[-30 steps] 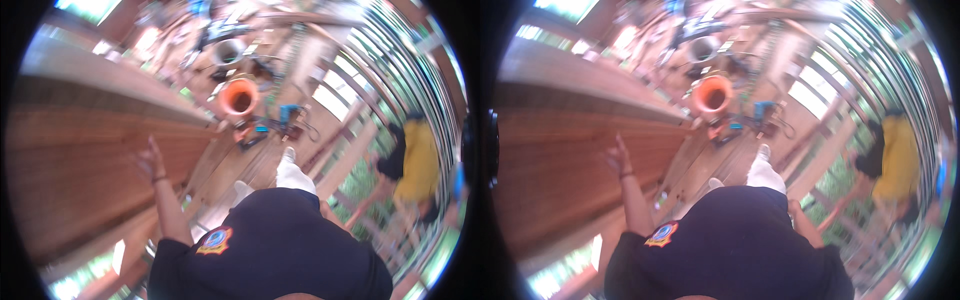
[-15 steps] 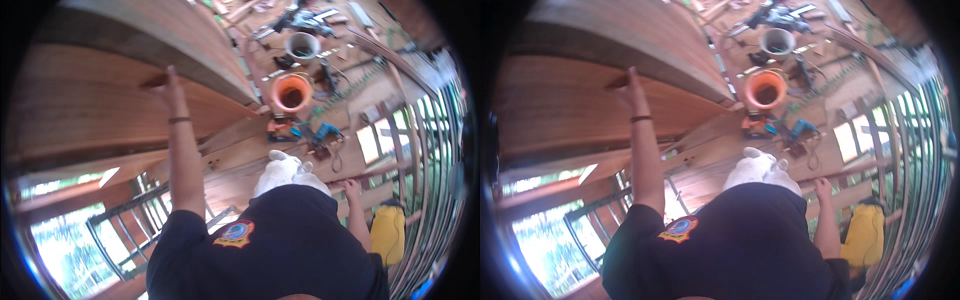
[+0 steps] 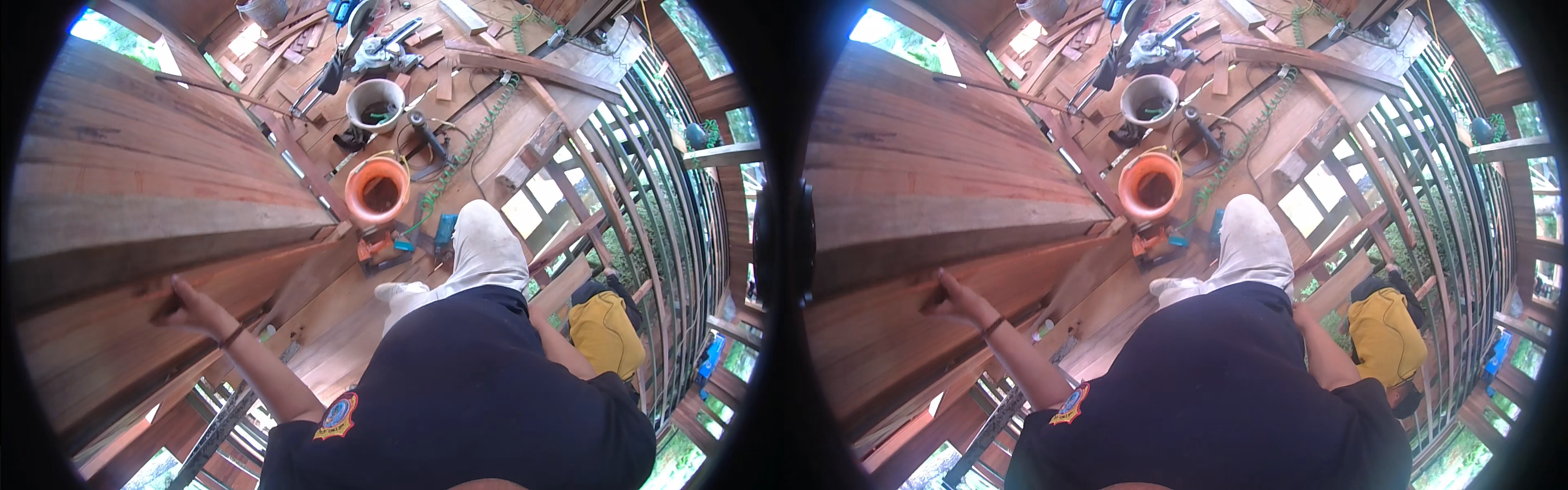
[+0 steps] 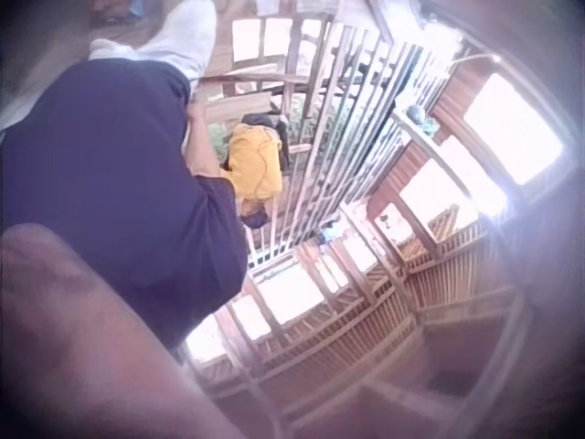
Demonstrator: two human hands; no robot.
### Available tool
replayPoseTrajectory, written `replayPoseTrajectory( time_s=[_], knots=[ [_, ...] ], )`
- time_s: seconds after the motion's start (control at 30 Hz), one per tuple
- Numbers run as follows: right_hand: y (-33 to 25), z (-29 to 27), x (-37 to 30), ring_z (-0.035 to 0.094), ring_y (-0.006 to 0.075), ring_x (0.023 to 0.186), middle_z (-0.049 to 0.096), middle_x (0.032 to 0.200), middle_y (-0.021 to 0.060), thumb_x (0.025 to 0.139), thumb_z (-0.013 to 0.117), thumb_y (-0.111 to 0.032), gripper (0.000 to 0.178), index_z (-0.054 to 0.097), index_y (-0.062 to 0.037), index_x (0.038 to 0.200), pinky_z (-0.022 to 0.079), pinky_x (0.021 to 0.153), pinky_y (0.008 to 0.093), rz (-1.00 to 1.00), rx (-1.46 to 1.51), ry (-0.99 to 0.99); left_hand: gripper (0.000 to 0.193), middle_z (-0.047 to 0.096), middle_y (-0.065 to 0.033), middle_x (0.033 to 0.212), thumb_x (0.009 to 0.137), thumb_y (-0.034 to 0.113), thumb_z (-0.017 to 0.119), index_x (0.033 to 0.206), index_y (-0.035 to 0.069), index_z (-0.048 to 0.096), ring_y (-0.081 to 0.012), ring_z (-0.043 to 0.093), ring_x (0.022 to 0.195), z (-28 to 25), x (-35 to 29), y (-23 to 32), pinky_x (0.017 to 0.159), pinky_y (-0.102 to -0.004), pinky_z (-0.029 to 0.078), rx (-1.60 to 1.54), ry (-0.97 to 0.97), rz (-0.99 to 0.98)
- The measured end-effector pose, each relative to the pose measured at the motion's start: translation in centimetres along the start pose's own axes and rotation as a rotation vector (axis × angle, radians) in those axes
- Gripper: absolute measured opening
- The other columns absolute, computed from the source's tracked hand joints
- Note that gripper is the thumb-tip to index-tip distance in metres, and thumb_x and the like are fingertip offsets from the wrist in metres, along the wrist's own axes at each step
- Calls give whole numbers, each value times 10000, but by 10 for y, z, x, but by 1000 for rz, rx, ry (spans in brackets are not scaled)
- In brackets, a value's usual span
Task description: The person installs curved wooden panels on a wall using a nail gun, then measures and marks a plank with a square and pencil, and cuts it with a hand saw. The person also uses a circular saw and moves around the construction site.
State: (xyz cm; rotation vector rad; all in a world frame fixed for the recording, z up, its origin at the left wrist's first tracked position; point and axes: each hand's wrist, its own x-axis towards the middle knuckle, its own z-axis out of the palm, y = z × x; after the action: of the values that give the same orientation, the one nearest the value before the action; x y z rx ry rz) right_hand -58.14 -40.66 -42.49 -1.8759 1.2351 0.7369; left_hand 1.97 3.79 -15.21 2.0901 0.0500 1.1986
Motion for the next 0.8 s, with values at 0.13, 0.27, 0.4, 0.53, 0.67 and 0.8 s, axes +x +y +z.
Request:
replayPoseTrajectory(
  time_s=[0.13, 0.27, 0.4, 0.53, 0.67, 0.8],
  knots=[
    [34, -45, 75, 703, 393, 1068, 733, 1114, 243, 848, 710, -240, 358, 749, -15, 1124, 542, 938, 464, 40, -104, 3, 542, 629, -218, 1019, 886, 179, 786, 1160, -124, 431, -292, 659, 905, 6, -8, 18, 783, -411, 594, -26, 40, -131],
    [-3, -176, 160, 695, 404, 1073, 730, 1136, 226, 857, 713, -319, 402, 749, -28, 1133, 541, 963, 469, 36, -103, -48, 689, 577, -274, 1362, 922, 234, 727, 1402, -142, 406, -364, 605, 1243, 5, -10, 2, 1052, -474, 506, 13, 144, -40],
    [-54, -355, 333, 727, 340, 923, 751, 995, 193, 872, 717, -248, 272, 730, -3, 987, 568, 806, 450, -127, -259, 233, 647, 564, -297, 1373, 957, 268, 691, 1384, -142, 431, -385, 589, 1263, 64, -80, 40, 1085, -471, 483, 326, 339, -485],
    [-203, -459, 456, 723, 309, 865, 735, 978, 174, 928, 682, -221, 289, 709, 9, 1100, 558, 776, 422, -329, 86, 579, 560, 622, -271, 1275, 953, 306, 647, 1309, -111, 530, -397, 622, 1136, 97, -258, -30, 1009, -471, 494, 626, -232, -610],
    [-323, -497, 480, 686, 197, 880, 730, 990, 114, 950, 685, -239, 351, 686, -13, 1219, 546, 804, 335, -394, 391, 179, 507, 736, -158, 1178, 844, 176, 764, 1289, -32, 637, -220, 709, 1076, 260, -422, 123, 933, -366, 551, 252, -1173, -944],
    [-350, -517, 489, 719, 307, 973, 742, 1045, 187, 919, 708, -305, 390, 688, -47, 1212, 546, 876, 405, -371, 210, 49, 454, 739, -136, 1204, 931, 225, 737, 1315, 4, 641, -208, 691, 1165, 417, -393, 271, 1009, -338, 529, -9, -1464, -846]
  ],
)
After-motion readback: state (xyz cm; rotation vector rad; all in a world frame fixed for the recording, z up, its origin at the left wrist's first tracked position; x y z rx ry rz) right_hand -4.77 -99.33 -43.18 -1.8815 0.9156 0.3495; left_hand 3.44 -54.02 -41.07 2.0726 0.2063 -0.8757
